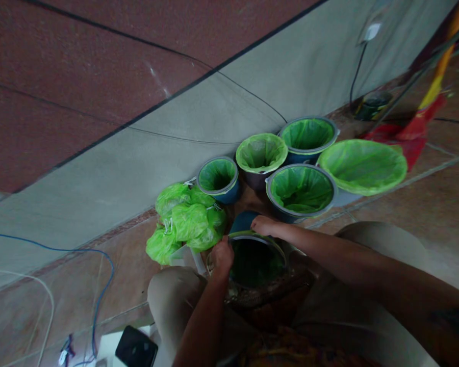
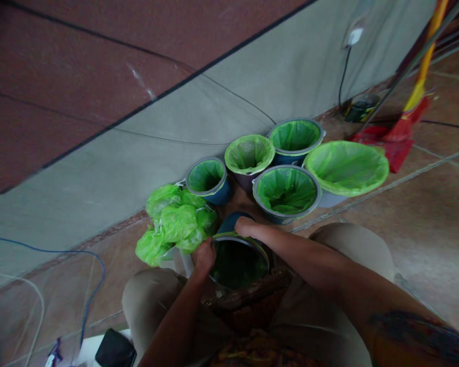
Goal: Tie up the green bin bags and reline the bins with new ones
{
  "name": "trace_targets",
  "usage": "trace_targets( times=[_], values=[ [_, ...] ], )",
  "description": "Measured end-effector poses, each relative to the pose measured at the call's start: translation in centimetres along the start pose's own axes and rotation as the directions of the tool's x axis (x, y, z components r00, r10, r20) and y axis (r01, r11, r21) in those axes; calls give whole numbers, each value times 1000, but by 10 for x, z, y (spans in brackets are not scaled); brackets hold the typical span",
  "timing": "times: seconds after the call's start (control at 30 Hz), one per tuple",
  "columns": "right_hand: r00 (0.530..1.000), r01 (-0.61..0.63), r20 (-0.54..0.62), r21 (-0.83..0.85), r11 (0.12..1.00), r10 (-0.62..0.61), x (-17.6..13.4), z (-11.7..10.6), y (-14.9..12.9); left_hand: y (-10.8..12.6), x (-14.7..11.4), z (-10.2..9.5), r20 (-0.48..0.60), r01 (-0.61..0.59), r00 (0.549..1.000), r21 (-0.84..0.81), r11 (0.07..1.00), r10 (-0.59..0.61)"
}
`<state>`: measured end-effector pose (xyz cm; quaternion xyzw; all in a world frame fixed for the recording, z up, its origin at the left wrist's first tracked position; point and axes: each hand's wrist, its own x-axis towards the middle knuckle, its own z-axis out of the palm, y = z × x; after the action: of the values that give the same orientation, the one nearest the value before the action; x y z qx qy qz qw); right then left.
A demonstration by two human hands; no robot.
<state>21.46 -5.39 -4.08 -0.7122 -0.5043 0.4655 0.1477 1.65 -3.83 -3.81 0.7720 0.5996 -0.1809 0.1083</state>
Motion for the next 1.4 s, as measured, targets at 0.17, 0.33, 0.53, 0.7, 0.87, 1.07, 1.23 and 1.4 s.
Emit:
trace_targets(
  times=[0.17, 0.33, 0.53, 0.7, 0.87, 1.07, 1.23, 1.4],
  values=[
    [997, 57, 52, 39, 998, -59, 4, 5, -2, 6, -3, 6, -1, -17, 1000, -34, 999, 17],
    [998, 27, 58, 122, 992, -34, 9, 17, 0, 8, -3, 10, -138, -59, 990, -222, 973, 29],
    [997, -80, 34, 208, 975, 75, 9, 12, 2, -3, 4, 15, -161, 134, 964, -388, 912, -210],
    [990, -134, -16, 131, 982, 138, 7, 4, 1, -19, 10, 21, 80, 242, 970, -361, 900, -229],
    [996, -56, -66, 100, 993, 63, 5, 0, -7, -20, 8, 21, 82, 198, 980, -340, 919, -181],
    [1000, 17, 11, 85, 996, -18, 6, 8, -8, -10, 8, 12, 0, 103, 994, -204, 974, -105],
    [998, 24, 61, 83, 996, -29, 6, 10, -2, -7, 11, 0, -145, -4, 989, -139, 990, -16],
    [992, 33, 109, 213, 976, -57, 4, 13, -1, 1, 8, -2, -170, -108, 982, -130, 986, 85]
  ],
)
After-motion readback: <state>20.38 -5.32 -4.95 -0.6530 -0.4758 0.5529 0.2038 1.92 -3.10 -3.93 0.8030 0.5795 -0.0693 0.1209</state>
